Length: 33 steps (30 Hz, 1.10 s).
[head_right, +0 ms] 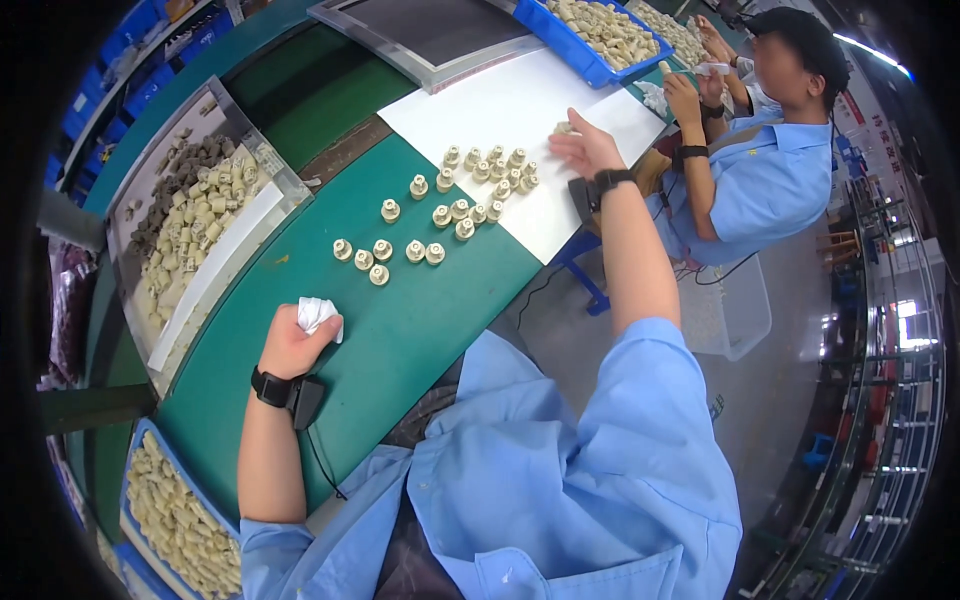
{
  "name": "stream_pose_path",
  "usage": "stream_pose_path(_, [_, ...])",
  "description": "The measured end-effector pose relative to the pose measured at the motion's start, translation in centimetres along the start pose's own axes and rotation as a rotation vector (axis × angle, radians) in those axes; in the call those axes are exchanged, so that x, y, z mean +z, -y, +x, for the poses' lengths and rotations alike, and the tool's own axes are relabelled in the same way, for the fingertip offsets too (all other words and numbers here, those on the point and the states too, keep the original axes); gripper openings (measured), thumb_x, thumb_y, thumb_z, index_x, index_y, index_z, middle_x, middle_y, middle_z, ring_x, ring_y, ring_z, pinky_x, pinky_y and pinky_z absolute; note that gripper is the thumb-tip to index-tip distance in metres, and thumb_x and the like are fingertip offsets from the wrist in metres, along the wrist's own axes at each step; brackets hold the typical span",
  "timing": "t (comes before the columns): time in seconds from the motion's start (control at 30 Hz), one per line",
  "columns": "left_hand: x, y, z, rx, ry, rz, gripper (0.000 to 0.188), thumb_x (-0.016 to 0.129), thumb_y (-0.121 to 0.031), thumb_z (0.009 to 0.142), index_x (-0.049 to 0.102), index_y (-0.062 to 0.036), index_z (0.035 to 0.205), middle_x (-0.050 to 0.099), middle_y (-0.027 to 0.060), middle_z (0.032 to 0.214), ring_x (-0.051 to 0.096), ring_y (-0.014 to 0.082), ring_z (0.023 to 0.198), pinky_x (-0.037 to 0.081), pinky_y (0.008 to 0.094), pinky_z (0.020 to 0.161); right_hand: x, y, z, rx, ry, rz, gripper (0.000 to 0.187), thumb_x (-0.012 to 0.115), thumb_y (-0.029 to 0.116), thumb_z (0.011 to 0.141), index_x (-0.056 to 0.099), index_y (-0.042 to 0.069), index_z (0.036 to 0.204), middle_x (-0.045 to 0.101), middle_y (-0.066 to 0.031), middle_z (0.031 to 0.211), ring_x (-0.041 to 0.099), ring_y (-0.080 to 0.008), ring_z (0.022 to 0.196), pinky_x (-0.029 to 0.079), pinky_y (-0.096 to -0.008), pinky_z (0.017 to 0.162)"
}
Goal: The person wipes components with a cloth and arranges them on the table before gathering several and placing them into a tray.
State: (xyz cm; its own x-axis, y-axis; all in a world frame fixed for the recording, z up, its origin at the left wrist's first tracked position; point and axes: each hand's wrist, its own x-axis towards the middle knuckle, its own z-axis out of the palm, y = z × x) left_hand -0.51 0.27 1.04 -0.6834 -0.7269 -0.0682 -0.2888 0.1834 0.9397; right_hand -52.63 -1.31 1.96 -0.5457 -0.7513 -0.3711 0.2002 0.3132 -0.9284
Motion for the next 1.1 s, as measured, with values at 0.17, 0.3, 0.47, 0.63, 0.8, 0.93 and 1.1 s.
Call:
stream_pose_path(0.17, [0.3,0.2,-0.6,-0.02,-0.017,-0.017,0.021,0.067,-0.015,0.088,0.061,-0.0018,0.072,0.059,0.0009,0.064,0.05,0.0093,0.058,0.041,0.0281,0.055,-0.3,-1.7,-6.9,-0.059,-0.002,-0.205,0.049,0.066,0.04,0.093,0.057,-0.004,0.112,0.071,-0.0167,0.083,0.07,-0.02,0.062,0.054,-0.0256,0.05])
stream_pose_path(0.3, [0.2,0.3,-0.2,-0.018,-0.017,-0.02,0.021,0.068,-0.016,0.088,0.062,-0.0018,0.073,0.059,0.0005,0.064,0.05,0.009,0.059,0.041,0.0278,0.056,1.5,-3.3,-9.1,-0.005,0.064,-0.186,0.05,0.066,0.04,0.093,0.056,-0.006,0.112,0.07,-0.0178,0.08,0.07,-0.0201,0.063,0.057,-0.027,0.053])
stream_pose_path(0.47, [0.4,0.3,-0.2,-0.007,-0.021,-0.016,0.022,0.068,-0.017,0.088,0.063,-0.0016,0.073,0.06,0.0007,0.064,0.051,0.0087,0.06,0.041,0.0277,0.056,2.9,-4.1,-9.4,0.008,0.125,-0.149,0.053,0.066,0.042,0.092,0.057,-0.008,0.108,0.068,-0.0178,0.076,0.069,-0.0219,0.062,0.056,-0.0274,0.051])
stream_pose_path(0.63, [0.3,0.0,-0.1,-0.029,-0.034,-0.029,0.022,0.068,-0.017,0.088,0.063,-0.0012,0.074,0.06,0.001,0.064,0.051,0.0089,0.06,0.042,0.0276,0.056,2.5,-2.8,-9.8,0.036,0.136,-0.257,0.05,0.059,0.044,0.096,0.054,-0.004,0.112,0.067,-0.0159,0.072,0.069,-0.0203,0.061,0.055,-0.027,0.05])
stream_pose_path(0.8, [0.5,0.3,-0.4,-0.034,-0.016,-0.033,0.021,0.068,-0.017,0.088,0.064,-0.001,0.075,0.06,0.0012,0.064,0.051,0.0088,0.06,0.042,0.0275,0.057,-1.3,-3.4,-5.0,-0.216,-0.182,-0.308,0.037,0.053,0.032,0.097,0.058,0.003,0.119,0.069,-0.0183,0.075,0.068,-0.0244,0.058,0.057,-0.032,0.055])
stream_pose_path(0.93, [0.3,0.1,0.0,-0.033,-0.016,-0.023,0.021,0.068,-0.016,0.088,0.063,-0.0009,0.075,0.061,0.0012,0.065,0.052,0.0086,0.061,0.042,0.0275,0.057,-4.2,-4.0,-1.7,-0.476,-0.389,-1.164,0.042,0.049,0.017,0.089,0.06,0.008,0.128,0.07,-0.0238,0.092,0.07,-0.034,0.074,0.057,-0.0389,0.075])
stream_pose_path(1.1, [0.2,0.6,-0.3,-0.048,-0.005,-0.021,0.02,0.067,-0.015,0.089,0.063,-0.0006,0.075,0.061,0.0012,0.066,0.052,0.0087,0.061,0.043,0.0273,0.058,-1.5,-2.2,-3.2,-0.412,-0.341,-1.37,0.054,0.046,0.01,0.081,0.057,0.009,0.134,0.065,-0.026,0.114,0.065,-0.0391,0.102,0.048,-0.0412,0.097])
